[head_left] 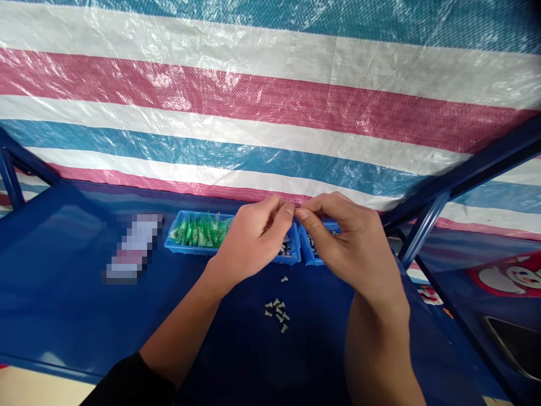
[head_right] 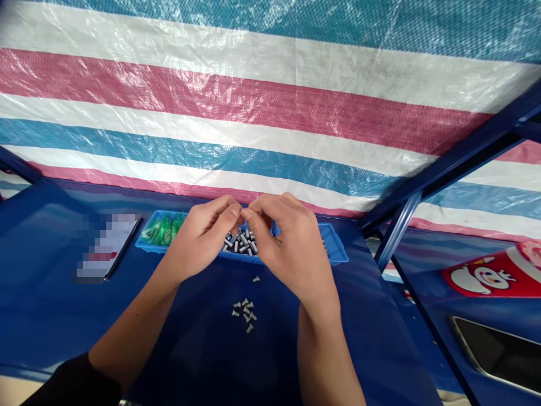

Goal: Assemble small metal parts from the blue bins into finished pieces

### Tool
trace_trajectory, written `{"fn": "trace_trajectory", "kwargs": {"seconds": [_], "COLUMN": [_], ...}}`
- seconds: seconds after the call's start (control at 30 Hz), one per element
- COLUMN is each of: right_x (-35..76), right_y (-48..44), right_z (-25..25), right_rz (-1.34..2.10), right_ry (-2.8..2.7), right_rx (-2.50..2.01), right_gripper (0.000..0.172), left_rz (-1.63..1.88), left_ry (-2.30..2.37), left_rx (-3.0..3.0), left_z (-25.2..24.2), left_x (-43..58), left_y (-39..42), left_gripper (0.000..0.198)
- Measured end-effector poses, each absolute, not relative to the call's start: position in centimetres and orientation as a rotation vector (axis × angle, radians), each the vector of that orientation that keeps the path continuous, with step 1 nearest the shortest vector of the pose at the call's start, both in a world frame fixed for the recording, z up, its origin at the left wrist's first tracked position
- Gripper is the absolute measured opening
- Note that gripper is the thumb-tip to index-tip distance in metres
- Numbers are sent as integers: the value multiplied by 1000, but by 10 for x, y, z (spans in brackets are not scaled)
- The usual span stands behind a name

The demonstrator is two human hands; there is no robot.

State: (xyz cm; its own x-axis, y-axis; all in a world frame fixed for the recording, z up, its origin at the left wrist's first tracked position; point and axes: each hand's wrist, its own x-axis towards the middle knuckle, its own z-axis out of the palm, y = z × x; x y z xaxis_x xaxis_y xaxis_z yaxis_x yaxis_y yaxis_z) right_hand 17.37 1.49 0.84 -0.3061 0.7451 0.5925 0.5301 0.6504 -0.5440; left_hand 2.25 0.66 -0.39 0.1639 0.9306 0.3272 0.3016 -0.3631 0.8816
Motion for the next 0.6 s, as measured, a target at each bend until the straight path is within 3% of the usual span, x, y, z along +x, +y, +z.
{"fn": "trace_trajectory", "kwargs": {"seconds": [0.27, 0.43, 0.6], "right_x": [175, 176, 176], "right_y": [14, 12, 10], "right_z": [13, 16, 16], "right_rz": [544, 535, 467], "right_ry": [-1905, -1975, -1904], "right_rx": [-1170, -1151, -1115], "right_gripper": [36, 29, 14], "left_rz": [1349, 1406, 1305], "left_ry": [1250, 1225, 1134], "left_rx": [2289, 2317, 1809], "left_z": [-9, -9, -7], "left_x": [27, 25, 22], "left_y": [7, 7, 9], "left_gripper": [4, 7, 14]}}
